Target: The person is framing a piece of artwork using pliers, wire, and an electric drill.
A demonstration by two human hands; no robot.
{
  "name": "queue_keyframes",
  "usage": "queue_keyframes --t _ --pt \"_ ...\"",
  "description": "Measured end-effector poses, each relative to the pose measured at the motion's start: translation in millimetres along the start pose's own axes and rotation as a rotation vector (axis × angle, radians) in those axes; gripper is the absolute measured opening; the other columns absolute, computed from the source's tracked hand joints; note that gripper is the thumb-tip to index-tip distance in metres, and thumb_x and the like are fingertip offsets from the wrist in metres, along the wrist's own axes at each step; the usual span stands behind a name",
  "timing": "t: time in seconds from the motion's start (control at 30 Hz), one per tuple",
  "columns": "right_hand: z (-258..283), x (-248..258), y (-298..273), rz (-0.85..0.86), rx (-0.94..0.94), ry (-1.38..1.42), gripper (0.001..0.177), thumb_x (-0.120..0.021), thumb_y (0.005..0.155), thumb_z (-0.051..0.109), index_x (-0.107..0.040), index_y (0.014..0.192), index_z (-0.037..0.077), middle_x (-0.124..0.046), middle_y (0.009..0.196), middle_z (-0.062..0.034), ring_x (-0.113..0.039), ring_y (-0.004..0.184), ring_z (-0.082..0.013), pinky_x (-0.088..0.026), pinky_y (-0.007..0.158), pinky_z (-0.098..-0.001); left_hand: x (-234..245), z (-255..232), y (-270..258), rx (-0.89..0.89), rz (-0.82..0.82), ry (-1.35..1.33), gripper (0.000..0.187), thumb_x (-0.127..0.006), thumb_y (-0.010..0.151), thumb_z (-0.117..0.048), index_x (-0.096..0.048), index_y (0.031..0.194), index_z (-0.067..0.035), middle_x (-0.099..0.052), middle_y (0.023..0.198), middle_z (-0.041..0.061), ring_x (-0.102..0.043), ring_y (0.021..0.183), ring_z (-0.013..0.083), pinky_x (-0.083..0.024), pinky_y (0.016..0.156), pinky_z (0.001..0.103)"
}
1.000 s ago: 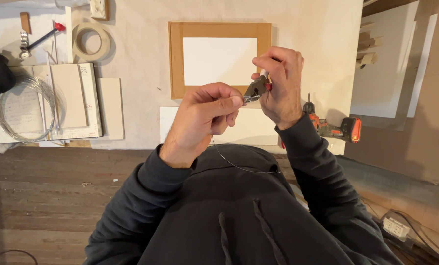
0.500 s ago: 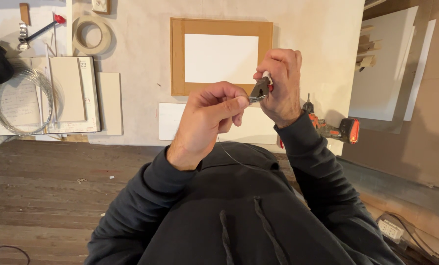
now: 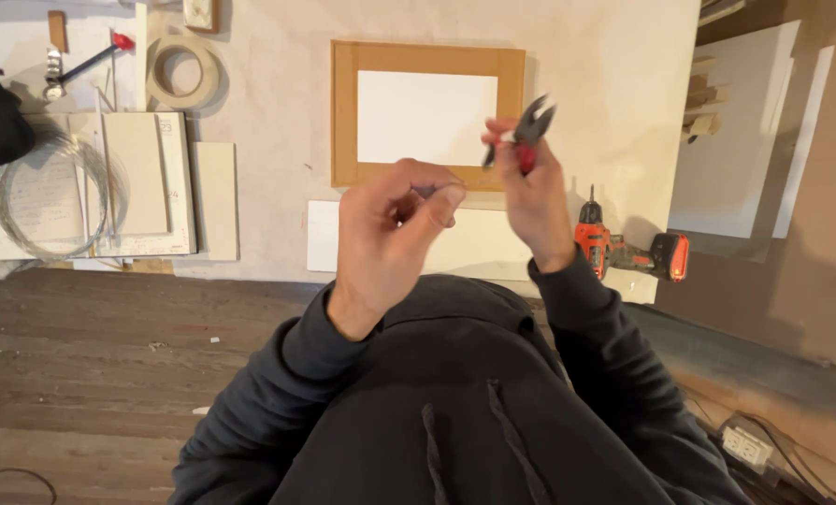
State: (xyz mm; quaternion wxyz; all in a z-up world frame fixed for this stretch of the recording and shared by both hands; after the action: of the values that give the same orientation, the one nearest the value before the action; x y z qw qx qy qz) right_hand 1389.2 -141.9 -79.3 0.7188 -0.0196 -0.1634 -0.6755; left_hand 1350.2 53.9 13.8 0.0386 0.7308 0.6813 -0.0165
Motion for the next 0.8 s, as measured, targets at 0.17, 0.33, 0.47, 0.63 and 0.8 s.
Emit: queue_keyframes --t 0.17,0.33,0.47,0.63,0.8 --pt "15 19 -16 0.001 -0.388 0.179 0.03 -0.054 0.112 0.026 -0.067 0.115 -0.001 -0.066 0.093 -0.0019 -0.06 0.087 -0.0076 -0.052 0.083 -0.0254 -1 -33 -2 -0.384 -0.069 0.481 0.012 -0.078 0.094 0.0 -0.071 0.102 -0.006 -0.065 0.083 0.002 -0.048 0.055 0.0121 -0.036 0.052 0.028" --pt "68 16 -19 0.104 -0.44 0.434 0.028 -0.06 0.104 0.026 -0.07 0.105 0.0 -0.065 0.084 -0.0033 -0.053 0.072 -0.0077 -0.036 0.06 -0.022 -3 -28 -2 -0.549 -0.016 0.618 0.02 -0.081 0.095 -0.003 -0.07 0.11 -0.008 -0.067 0.096 0.003 -0.065 0.084 0.0192 -0.05 0.069 0.03" --pt "76 7 -14 0.122 -0.36 0.475 0.019 -0.069 0.105 0.018 -0.064 0.101 -0.001 -0.065 0.088 -0.0036 -0.06 0.083 -0.0099 -0.049 0.075 -0.0251 -2 -26 -2 -0.627 -0.025 0.795 0.021 -0.083 0.089 -0.006 -0.073 0.107 -0.009 -0.067 0.102 0.001 -0.065 0.101 0.0229 -0.045 0.089 0.039" --pt "74 4 -14 0.023 -0.405 0.356 0.017 -0.068 0.102 0.016 -0.066 0.101 -0.001 -0.068 0.087 -0.0042 -0.061 0.08 -0.0106 -0.046 0.07 -0.0261 9 -11 -19 -0.726 -0.178 0.913 0.027 -0.089 0.092 -0.022 -0.075 0.112 -0.011 -0.063 0.119 0.002 -0.056 0.109 0.0246 -0.037 0.095 0.038" --pt "79 3 -16 0.129 -0.321 0.341 0.019 -0.068 0.105 0.019 -0.067 0.101 0.0 -0.068 0.088 -0.004 -0.063 0.083 -0.011 -0.051 0.078 -0.0265 6 -30 -14 -0.643 -0.091 0.928 0.022 -0.085 0.093 -0.012 -0.073 0.11 -0.008 -0.067 0.114 0.001 -0.063 0.108 0.0219 -0.038 0.095 0.038"
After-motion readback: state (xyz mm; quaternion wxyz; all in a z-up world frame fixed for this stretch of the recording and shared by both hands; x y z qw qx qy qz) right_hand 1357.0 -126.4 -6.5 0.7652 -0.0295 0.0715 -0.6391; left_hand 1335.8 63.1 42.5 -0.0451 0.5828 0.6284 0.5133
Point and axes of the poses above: each hand's wrist, its own y-axis towards the middle knuckle, its own x-axis out of the back of the hand, z = x × y, the point moved 4 cm from there along y, towards the middle knuckle
